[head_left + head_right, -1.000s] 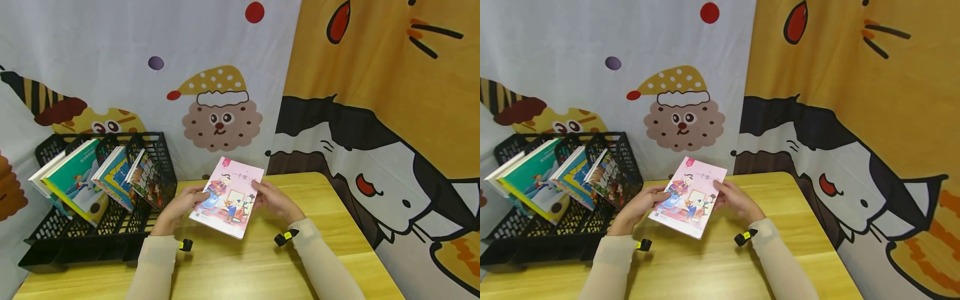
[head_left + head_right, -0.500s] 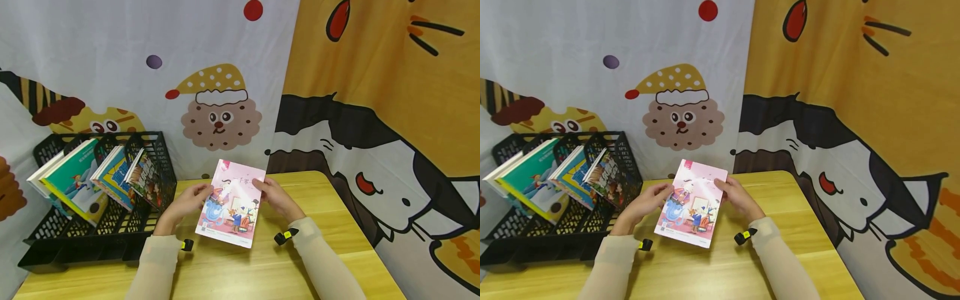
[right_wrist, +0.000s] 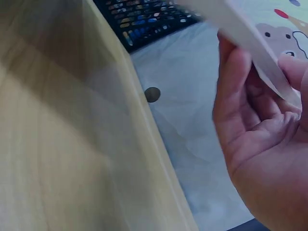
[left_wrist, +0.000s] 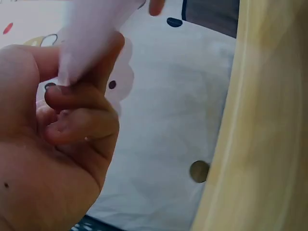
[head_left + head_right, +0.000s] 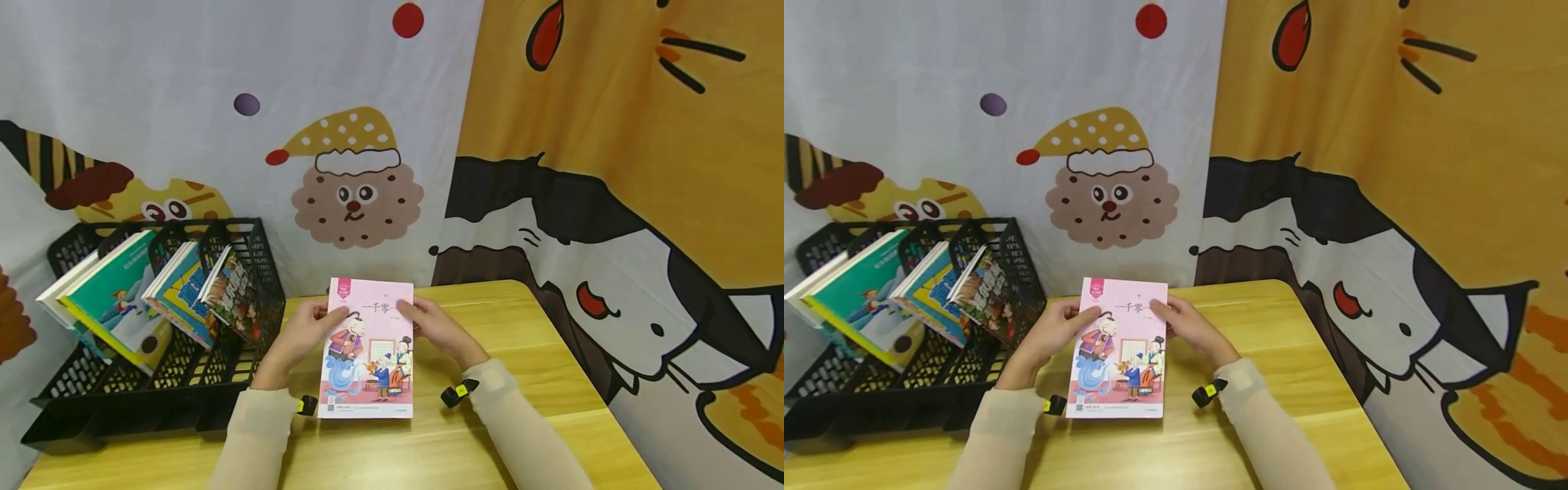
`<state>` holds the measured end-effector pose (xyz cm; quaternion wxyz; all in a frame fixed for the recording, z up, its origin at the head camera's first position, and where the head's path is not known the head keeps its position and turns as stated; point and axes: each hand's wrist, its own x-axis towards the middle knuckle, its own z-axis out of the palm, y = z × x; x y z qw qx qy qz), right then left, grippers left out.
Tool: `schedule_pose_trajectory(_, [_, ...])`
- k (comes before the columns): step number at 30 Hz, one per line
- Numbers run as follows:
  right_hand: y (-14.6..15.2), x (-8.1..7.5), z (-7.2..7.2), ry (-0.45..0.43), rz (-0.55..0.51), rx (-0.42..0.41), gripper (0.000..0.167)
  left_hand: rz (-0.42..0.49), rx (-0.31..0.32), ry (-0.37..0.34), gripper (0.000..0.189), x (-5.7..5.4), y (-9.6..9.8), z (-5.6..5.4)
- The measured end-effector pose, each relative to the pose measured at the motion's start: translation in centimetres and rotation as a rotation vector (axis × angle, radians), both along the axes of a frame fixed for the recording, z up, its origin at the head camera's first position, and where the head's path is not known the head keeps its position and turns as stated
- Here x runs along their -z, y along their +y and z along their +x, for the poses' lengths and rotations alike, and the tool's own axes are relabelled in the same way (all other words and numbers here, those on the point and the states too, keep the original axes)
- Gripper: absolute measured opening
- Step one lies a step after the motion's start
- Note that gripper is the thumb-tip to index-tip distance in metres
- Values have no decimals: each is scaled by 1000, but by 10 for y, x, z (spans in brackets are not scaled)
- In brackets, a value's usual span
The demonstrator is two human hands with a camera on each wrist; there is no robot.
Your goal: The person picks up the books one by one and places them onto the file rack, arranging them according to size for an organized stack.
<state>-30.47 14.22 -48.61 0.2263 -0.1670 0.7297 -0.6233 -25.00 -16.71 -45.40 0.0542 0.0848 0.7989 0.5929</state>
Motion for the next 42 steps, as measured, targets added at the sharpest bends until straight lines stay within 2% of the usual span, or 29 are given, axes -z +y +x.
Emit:
schedule_pose_trajectory(5, [-8,6,2,21,71,-136,53,-159,-119,230,33,-14,-8,11])
schedule_pose_trajectory(8, [-12,8,3,44,115,-240,46,-225,-218,324,31,-23,-14,19])
schedule_pose_trajectory(14, [-28,13,13,57,161,-416,43,-226,-391,454,26,-31,-35,39])
schedule_pose_trajectory(19, [-49,25,25,-19,138,-536,44,-207,-516,518,20,-38,-60,66])
schedule_pose_trajectory(22, [-60,29,30,-55,133,-577,45,-181,-580,545,19,-44,-79,82])
schedule_pose_trajectory(25, [-72,31,33,-69,127,-572,43,-153,-641,571,21,-51,-99,97])
schedule_pose_trajectory(29, [-91,29,40,-66,108,-504,42,-156,-718,592,25,-59,-125,115])
schedule_pose_trajectory(33, [-116,27,48,-68,71,-420,45,-214,-821,576,30,-63,-149,132])
schedule_pose_trajectory(38, [-150,24,57,-63,54,-371,53,-264,-937,572,32,-62,-178,147])
schedule_pose_trajectory(42, [-179,17,67,-37,57,-348,59,-183,-967,587,29,-63,-196,155])
